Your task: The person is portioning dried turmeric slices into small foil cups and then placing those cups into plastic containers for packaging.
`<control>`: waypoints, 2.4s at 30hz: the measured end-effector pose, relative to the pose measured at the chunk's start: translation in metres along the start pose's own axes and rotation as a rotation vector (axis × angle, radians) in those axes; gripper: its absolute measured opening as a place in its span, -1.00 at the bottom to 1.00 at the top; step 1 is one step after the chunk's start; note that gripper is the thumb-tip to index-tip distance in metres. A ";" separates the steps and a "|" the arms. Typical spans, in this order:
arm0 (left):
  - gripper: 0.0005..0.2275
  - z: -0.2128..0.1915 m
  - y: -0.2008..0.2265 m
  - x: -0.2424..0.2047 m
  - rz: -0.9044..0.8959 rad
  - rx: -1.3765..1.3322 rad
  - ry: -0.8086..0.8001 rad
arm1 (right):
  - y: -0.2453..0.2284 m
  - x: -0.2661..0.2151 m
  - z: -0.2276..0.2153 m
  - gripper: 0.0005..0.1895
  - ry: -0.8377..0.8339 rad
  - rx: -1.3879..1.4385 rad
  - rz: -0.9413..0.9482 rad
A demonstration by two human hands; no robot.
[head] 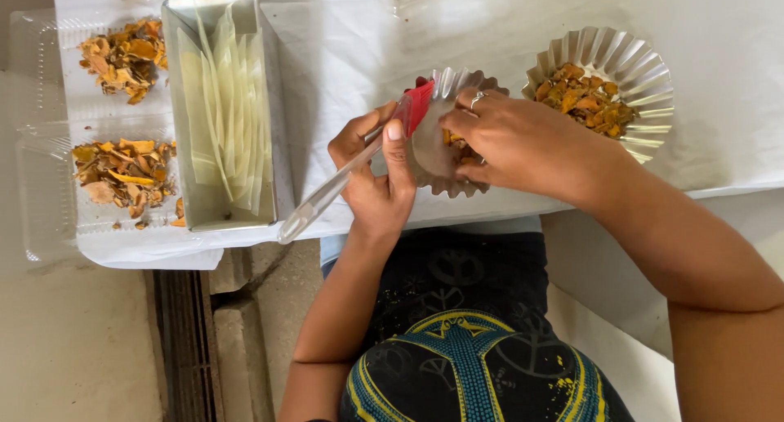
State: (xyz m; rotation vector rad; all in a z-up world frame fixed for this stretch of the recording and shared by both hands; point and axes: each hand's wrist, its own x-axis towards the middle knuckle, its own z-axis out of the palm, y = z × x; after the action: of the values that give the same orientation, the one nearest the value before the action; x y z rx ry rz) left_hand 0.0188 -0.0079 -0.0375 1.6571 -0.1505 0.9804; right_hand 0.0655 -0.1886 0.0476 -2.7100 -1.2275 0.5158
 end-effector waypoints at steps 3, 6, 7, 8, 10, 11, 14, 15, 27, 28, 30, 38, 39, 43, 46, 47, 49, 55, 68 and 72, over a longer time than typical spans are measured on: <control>-0.82 0.003 0.000 -0.001 0.011 -0.013 -0.003 | 0.008 0.006 0.024 -0.57 0.074 -0.121 -0.053; -0.82 0.003 0.000 0.001 0.023 -0.020 0.013 | 0.012 0.009 0.048 -0.72 0.126 -0.113 -0.108; -0.82 0.003 0.001 0.001 0.021 -0.019 0.014 | 0.012 0.009 0.049 -0.72 0.125 -0.112 -0.109; -0.82 0.002 0.001 0.001 0.026 -0.024 0.014 | 0.012 0.009 0.051 -0.72 0.156 -0.153 -0.122; -0.82 0.002 0.002 0.002 0.031 -0.034 0.014 | 0.015 0.007 0.054 -0.72 0.187 -0.196 -0.132; -0.83 0.001 0.003 0.002 0.032 -0.056 0.018 | 0.017 0.006 0.056 -0.82 0.259 -0.193 -0.168; -0.83 -0.005 0.006 0.004 0.047 -0.103 0.029 | 0.010 0.001 0.038 -0.96 0.364 -0.045 -0.187; -0.83 -0.007 0.007 0.004 0.060 -0.128 0.036 | 0.006 -0.001 0.028 -0.95 0.396 0.100 -0.168; -0.85 -0.007 0.043 0.003 0.130 -0.338 -0.012 | 0.025 -0.021 0.036 -0.75 0.662 1.598 0.059; -0.85 -0.008 0.042 0.004 0.134 -0.340 -0.012 | 0.025 -0.022 0.036 -0.75 0.664 1.595 0.056; -0.86 -0.010 0.039 0.004 0.132 -0.293 -0.008 | 0.026 -0.024 0.038 -0.73 0.672 1.678 0.087; -0.89 -0.006 0.039 0.003 0.109 -0.276 -0.049 | 0.030 -0.027 0.038 -0.75 0.730 1.620 0.021; -0.89 -0.012 0.040 0.004 0.090 -0.268 -0.031 | 0.031 -0.034 0.039 -0.76 0.741 1.555 0.020; -0.87 -0.024 0.045 0.009 -0.029 -0.296 -0.053 | 0.036 -0.080 0.002 -0.82 0.681 0.902 0.171; -0.84 -0.021 0.034 0.011 -0.048 -0.290 -0.074 | 0.044 -0.104 -0.002 -0.77 0.695 0.780 0.427; -0.87 -0.020 0.034 0.012 -0.054 -0.264 -0.096 | 0.049 -0.106 0.004 -0.72 0.571 0.461 0.444; -0.88 -0.017 0.032 0.008 -0.061 -0.239 -0.117 | 0.056 -0.108 0.015 -0.63 0.436 0.149 0.450; -0.85 -0.015 0.029 0.004 -0.109 -0.138 -0.147 | 0.036 -0.083 0.004 -0.75 0.577 -0.176 0.370; -0.89 -0.005 0.015 0.008 0.044 0.035 -0.096 | 0.008 0.023 0.002 -0.87 -0.086 -0.044 0.010; -0.88 -0.004 0.005 0.005 0.038 -0.120 -0.048 | 0.001 0.011 -0.004 -0.66 0.095 0.070 0.026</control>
State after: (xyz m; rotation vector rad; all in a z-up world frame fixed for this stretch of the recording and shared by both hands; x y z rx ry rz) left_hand 0.0170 -0.0047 -0.0309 1.5733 -0.2682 0.9425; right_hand 0.0744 -0.1803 0.0482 -2.6615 -1.1307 0.4193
